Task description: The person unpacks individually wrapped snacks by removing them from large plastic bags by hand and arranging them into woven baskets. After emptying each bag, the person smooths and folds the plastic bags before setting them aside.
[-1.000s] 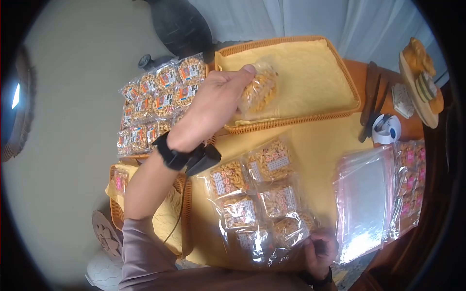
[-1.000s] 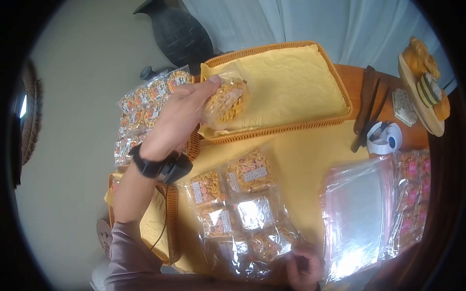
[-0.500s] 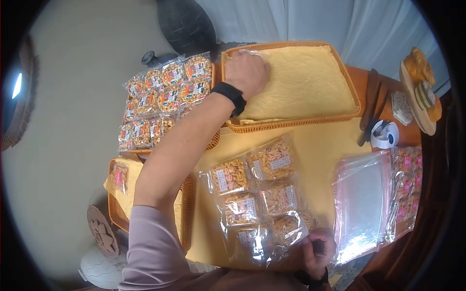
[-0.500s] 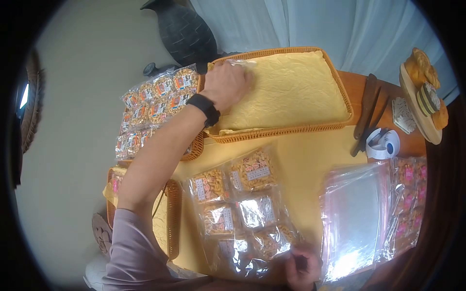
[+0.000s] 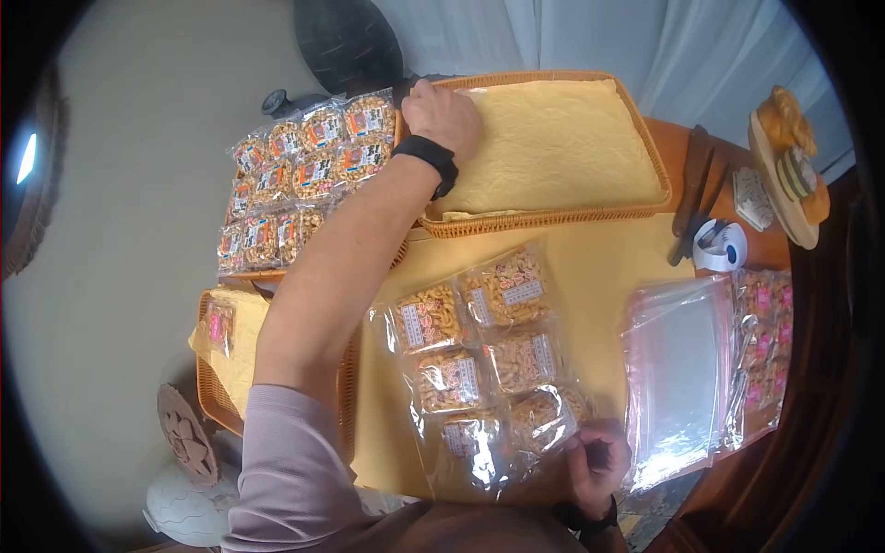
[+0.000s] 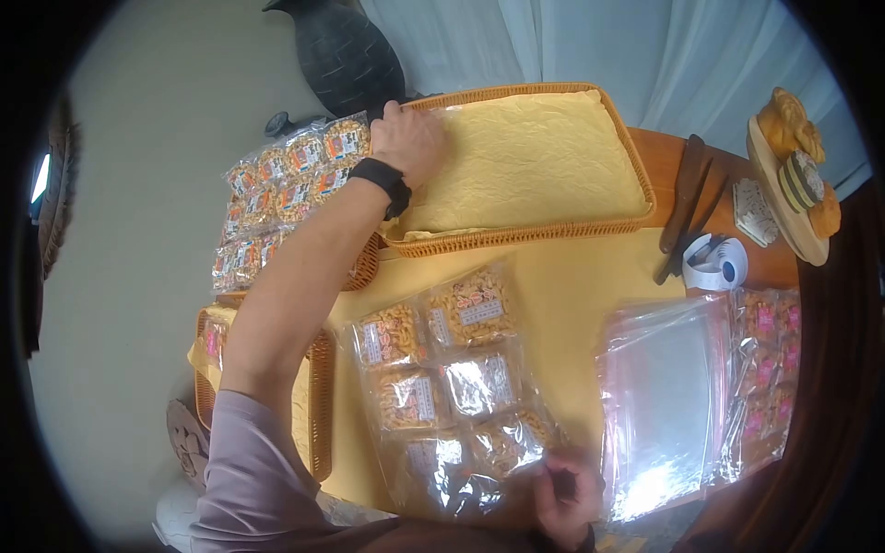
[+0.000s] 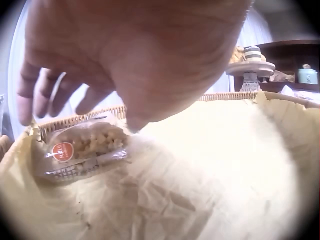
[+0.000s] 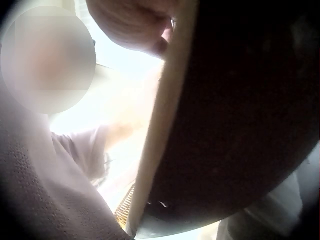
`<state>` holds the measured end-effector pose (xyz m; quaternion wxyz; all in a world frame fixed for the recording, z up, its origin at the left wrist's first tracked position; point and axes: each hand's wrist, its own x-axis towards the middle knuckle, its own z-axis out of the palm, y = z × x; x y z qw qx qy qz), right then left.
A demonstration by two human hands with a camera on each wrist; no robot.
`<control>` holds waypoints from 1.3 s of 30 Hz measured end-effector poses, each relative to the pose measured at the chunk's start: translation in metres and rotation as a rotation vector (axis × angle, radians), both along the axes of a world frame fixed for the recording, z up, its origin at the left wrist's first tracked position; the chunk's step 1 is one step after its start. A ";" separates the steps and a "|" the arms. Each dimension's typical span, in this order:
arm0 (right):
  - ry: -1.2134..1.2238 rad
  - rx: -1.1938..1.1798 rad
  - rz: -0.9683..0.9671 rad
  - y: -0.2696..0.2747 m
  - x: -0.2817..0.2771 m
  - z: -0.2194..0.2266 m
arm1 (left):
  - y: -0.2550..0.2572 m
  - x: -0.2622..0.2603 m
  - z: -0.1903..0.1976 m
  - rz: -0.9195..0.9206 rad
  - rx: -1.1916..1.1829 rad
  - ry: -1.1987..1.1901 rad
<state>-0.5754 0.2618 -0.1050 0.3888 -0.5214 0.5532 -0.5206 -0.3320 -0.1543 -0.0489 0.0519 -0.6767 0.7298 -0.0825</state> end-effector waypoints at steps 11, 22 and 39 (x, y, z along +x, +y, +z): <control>-0.180 0.099 -0.039 -0.001 0.011 0.005 | 0.019 -0.007 -0.001 -0.003 0.068 -0.119; -0.050 0.020 0.029 0.004 0.004 -0.015 | 0.207 -0.005 0.132 -0.520 -0.461 1.085; 0.003 -0.594 -0.106 0.019 -0.015 0.116 | 0.391 0.007 0.134 -0.580 -0.347 1.442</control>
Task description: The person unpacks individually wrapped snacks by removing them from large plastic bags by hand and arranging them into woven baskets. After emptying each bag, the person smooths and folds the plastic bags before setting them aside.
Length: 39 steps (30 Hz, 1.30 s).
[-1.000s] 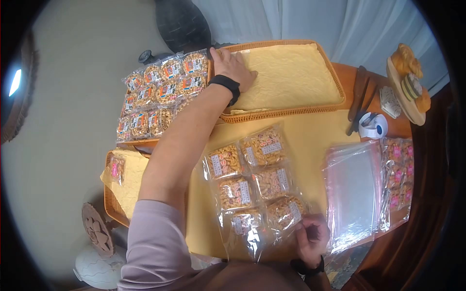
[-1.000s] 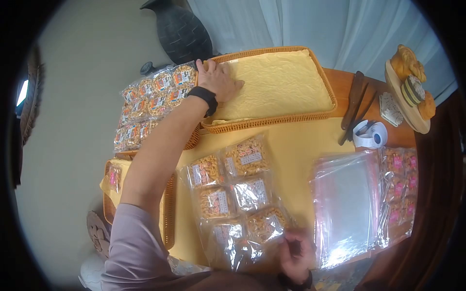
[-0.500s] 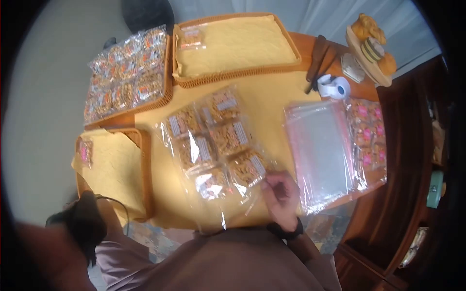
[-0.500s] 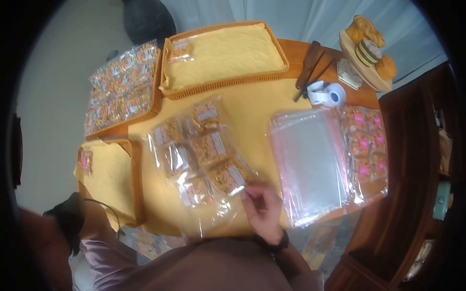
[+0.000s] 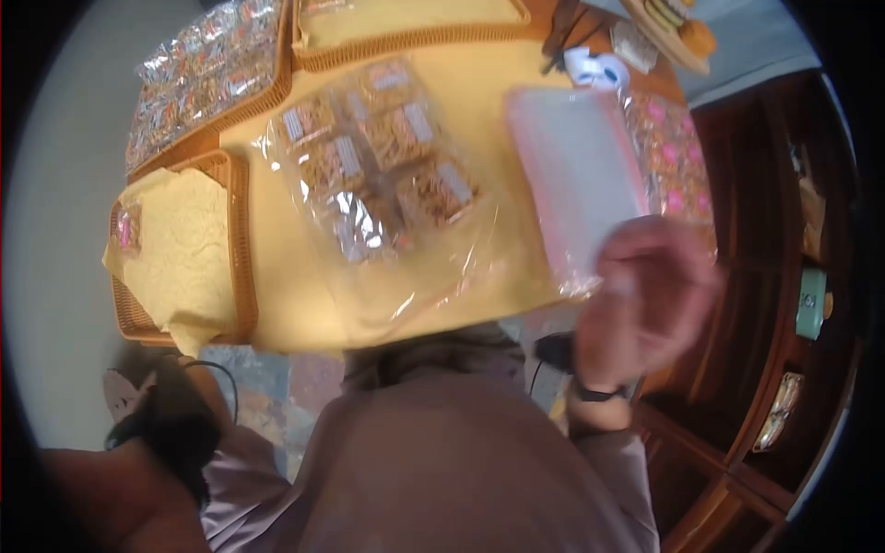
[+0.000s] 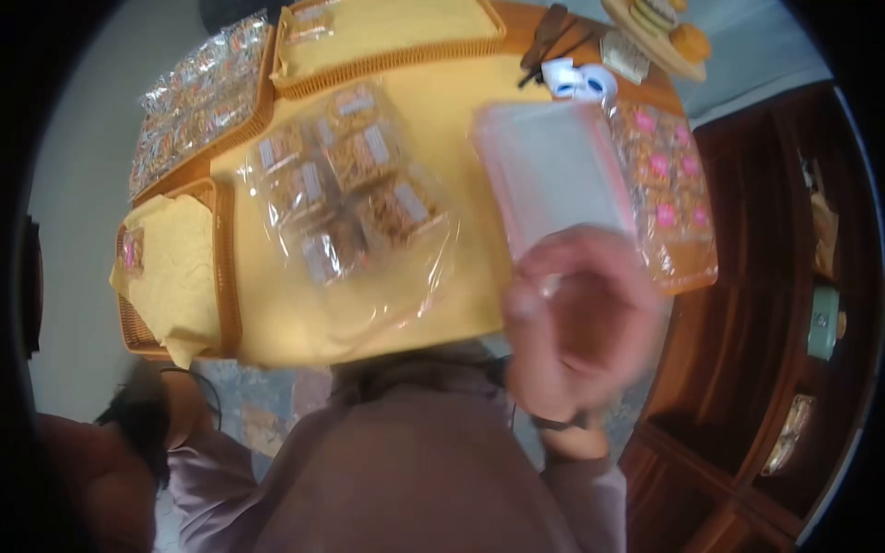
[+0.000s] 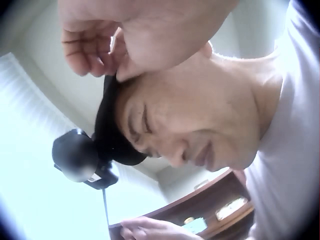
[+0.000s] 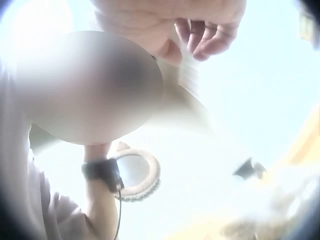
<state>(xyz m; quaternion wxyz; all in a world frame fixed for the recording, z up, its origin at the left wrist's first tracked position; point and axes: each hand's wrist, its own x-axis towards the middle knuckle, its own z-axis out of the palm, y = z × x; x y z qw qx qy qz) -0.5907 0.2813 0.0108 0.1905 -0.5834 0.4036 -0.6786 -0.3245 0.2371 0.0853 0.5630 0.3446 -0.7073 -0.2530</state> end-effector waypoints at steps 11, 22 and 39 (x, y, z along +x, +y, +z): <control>0.703 -0.273 0.171 0.097 -0.174 0.091 | 0.037 0.017 0.013 -0.171 -0.001 0.043; 0.748 -0.570 -0.003 0.194 -0.279 0.081 | 0.009 0.022 0.046 -0.254 -0.392 0.178; 0.640 -0.315 -0.084 0.177 -0.300 0.069 | 0.038 0.055 0.035 -0.391 -0.246 0.330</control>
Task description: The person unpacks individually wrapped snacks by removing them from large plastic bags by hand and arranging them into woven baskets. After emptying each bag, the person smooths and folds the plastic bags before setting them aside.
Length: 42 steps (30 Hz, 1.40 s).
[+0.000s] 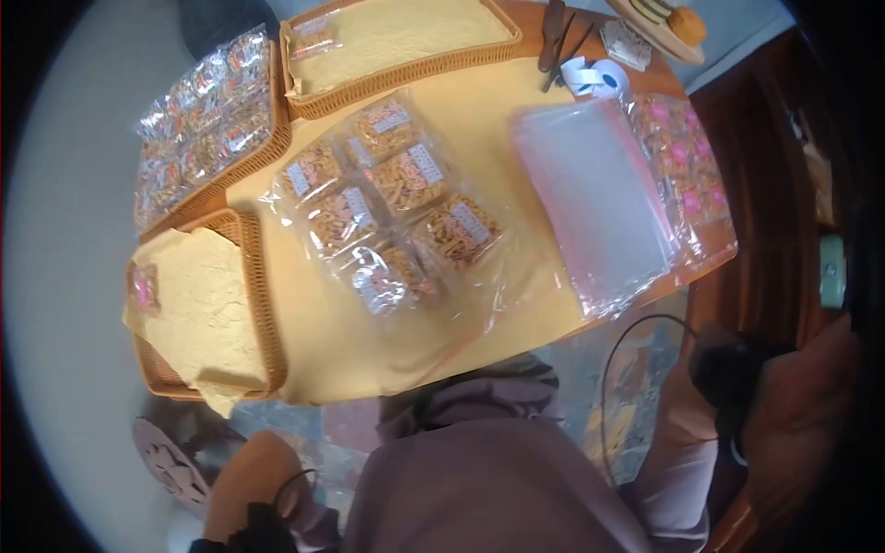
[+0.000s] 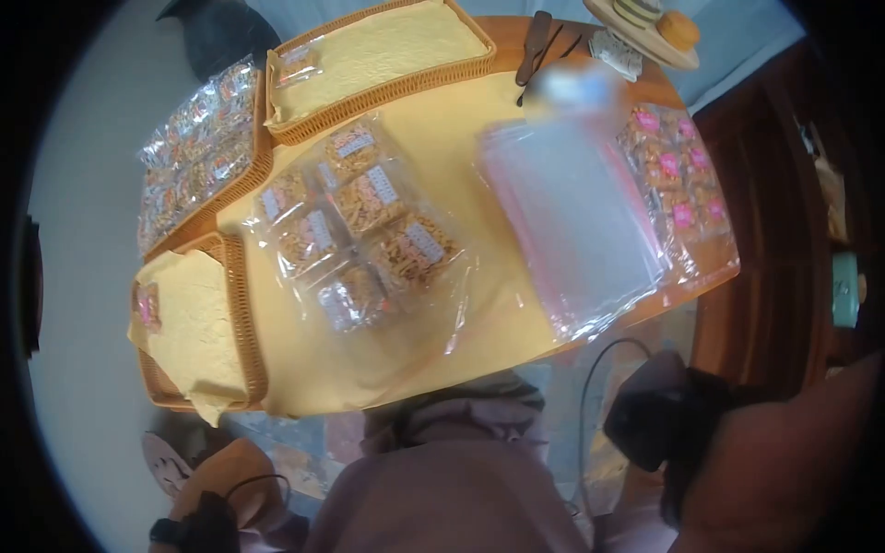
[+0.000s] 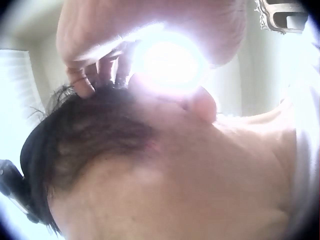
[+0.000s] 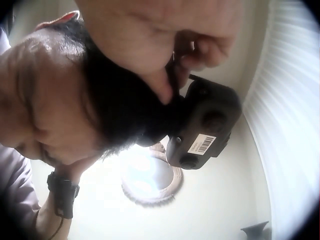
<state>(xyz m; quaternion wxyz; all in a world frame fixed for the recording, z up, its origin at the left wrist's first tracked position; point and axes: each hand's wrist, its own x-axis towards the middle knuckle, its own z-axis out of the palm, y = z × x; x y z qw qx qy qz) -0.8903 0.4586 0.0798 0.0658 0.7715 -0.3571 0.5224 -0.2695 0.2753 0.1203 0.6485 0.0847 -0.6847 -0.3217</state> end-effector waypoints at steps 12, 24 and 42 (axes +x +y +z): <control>0.051 -0.007 0.022 -0.069 0.043 0.021 | 0.020 -0.019 -0.023 0.009 -0.061 0.221; 0.050 0.132 0.063 -0.133 0.073 0.037 | 0.068 -0.026 -0.093 -0.132 0.446 0.602; -0.540 0.654 0.186 -0.190 0.308 -0.087 | -0.027 -0.070 -0.138 -0.400 1.315 0.866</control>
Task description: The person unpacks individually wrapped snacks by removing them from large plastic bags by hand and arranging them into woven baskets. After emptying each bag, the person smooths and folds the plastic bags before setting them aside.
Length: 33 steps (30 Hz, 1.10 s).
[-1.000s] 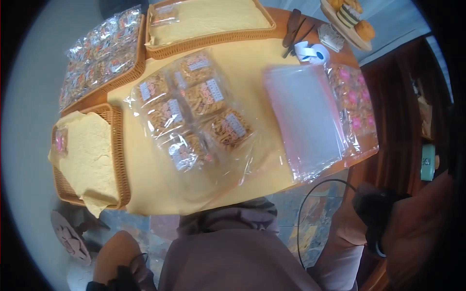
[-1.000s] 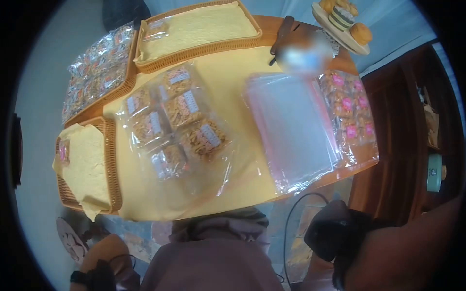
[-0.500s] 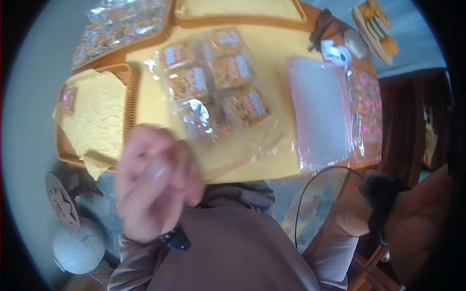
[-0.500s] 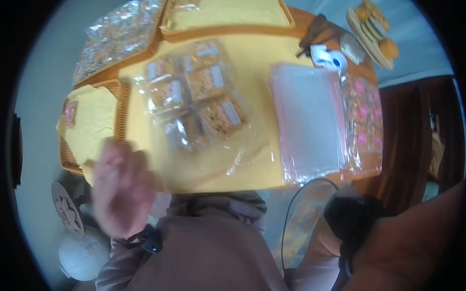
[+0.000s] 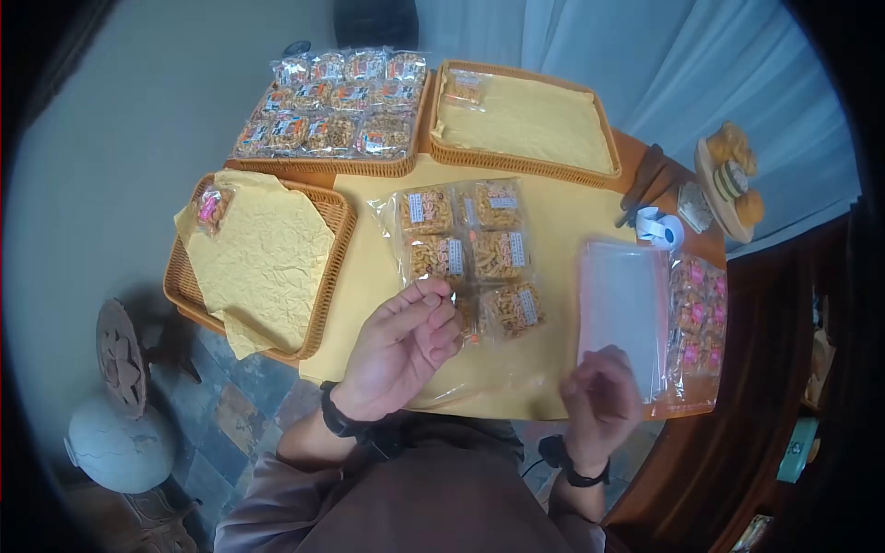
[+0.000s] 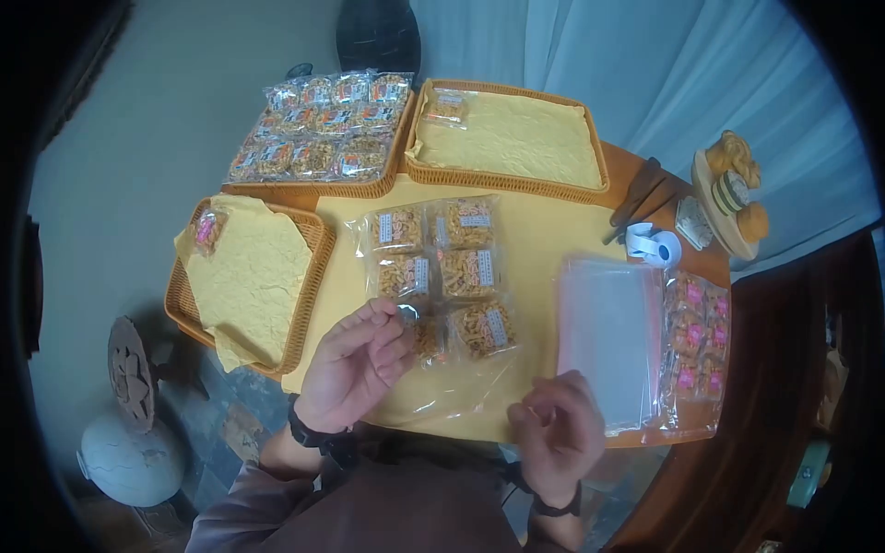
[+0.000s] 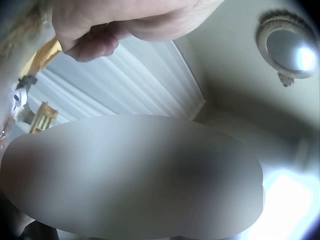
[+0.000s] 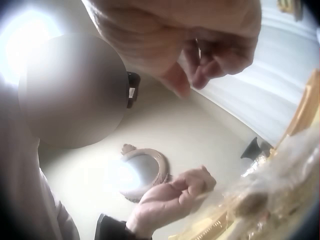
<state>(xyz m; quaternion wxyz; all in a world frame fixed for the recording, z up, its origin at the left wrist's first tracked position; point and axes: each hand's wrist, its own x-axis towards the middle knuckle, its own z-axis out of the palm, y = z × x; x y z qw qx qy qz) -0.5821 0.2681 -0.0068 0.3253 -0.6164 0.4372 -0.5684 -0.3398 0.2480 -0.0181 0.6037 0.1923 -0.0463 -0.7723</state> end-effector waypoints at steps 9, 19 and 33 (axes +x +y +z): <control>0.164 0.093 -0.010 0.012 -0.002 -0.029 | 0.001 -0.007 0.001 0.009 -0.067 -0.056; 0.148 0.106 0.068 0.018 0.003 -0.016 | 0.023 -0.029 0.002 0.066 -0.289 -0.344; 0.194 -0.012 0.182 0.009 0.017 -0.001 | 0.040 -0.046 -0.007 0.122 -0.358 -0.683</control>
